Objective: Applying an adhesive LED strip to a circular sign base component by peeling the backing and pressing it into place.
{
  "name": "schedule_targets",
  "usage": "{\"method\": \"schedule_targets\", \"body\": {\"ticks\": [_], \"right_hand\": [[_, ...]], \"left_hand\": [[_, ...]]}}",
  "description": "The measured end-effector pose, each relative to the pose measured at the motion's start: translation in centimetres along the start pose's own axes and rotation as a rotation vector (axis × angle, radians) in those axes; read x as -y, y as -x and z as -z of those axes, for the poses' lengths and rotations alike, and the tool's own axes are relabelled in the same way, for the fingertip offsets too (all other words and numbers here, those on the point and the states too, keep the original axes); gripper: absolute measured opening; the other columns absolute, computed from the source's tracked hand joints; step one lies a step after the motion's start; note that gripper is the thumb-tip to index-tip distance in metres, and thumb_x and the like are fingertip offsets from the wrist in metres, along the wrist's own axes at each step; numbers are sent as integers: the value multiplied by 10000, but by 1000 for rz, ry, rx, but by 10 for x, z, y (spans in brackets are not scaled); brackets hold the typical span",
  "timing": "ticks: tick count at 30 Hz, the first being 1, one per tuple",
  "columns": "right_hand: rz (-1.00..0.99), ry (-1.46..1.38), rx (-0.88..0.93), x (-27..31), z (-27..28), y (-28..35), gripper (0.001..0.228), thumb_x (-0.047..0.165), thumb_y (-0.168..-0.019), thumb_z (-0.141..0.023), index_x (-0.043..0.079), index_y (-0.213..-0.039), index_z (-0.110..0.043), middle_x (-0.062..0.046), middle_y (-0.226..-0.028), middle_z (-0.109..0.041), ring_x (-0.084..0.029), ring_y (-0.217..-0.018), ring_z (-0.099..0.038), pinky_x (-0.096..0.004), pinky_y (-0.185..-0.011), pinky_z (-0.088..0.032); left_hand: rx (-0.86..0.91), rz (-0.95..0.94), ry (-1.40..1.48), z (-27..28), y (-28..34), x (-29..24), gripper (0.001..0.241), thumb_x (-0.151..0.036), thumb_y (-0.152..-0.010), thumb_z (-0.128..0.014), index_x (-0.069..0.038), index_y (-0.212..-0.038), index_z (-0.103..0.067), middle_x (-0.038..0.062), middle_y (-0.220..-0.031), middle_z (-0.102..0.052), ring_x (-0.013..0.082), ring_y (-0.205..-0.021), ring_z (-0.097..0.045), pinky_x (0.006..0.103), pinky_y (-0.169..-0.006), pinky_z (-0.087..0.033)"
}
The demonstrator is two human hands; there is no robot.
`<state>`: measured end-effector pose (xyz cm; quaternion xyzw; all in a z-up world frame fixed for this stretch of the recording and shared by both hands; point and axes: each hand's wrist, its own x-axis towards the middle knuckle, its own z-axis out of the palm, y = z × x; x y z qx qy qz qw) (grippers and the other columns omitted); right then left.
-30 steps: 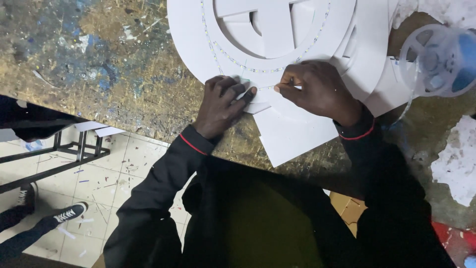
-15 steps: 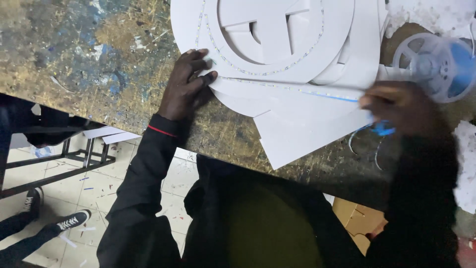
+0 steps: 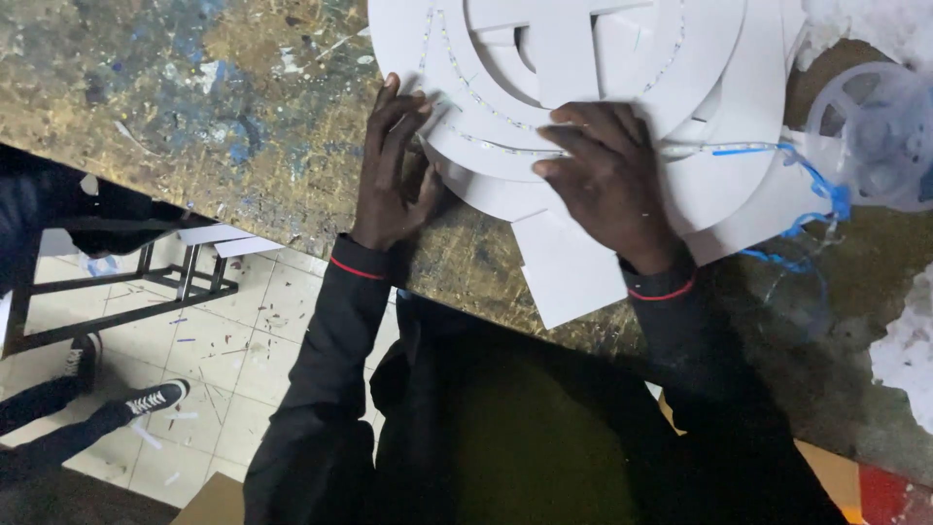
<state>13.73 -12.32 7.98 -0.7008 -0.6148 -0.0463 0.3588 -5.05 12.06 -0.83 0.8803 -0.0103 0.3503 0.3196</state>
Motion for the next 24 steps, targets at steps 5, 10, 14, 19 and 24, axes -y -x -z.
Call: {"method": "schedule_targets", "body": {"ticks": [5,10,14,19,24], "right_hand": [[-54,8,26,17,-30,-23,348,285,-1250,-633,36,-1008,-649,-96,-1033,-612,-323,-973,-497,-460,-887,-427],[-146,-34,133,21,-27,-24,325,261,-1254,-595,62,-1006,-666,-52,-935,-647,-292,-939,-488,-448,-858,-410],[-214,-316,151,31,-27,-27,76,119,-1126,-789,99,-1053,-787,-32,-780,-712,-344,-854,-682,-461,-910,-503],[-366,-459,229,55,-19,-30,201,184,-1178,-657,56,-1064,-762,-41,-955,-717,-193,-943,-590,-369,-844,-483],[-399,-352,159,40,-26,-6,110,93,-1160,-723,39,-1091,-790,-44,-925,-751,-176,-774,-574,-384,-874,-480]], "left_hand": [[-791,704,683,-39,9,-25,301,-224,-1129,-727,-108,-1370,-588,113,-1196,-637,222,-1050,-723,405,-830,-719],[-595,864,821,-47,-18,-26,454,-327,-1070,-791,-66,-1422,-671,83,-1283,-778,191,-1156,-706,364,-941,-587],[-397,757,802,-28,-38,-22,273,-312,-1110,-795,-61,-1167,-706,124,-964,-806,195,-937,-810,377,-772,-687],[-308,809,790,-27,-31,-20,562,-460,-1077,-740,-40,-1448,-695,121,-1445,-782,259,-1306,-737,411,-1041,-613],[-205,777,931,-20,-25,-12,631,-465,-1126,-699,-49,-1587,-584,143,-1606,-686,314,-1463,-673,462,-1183,-590]]}}
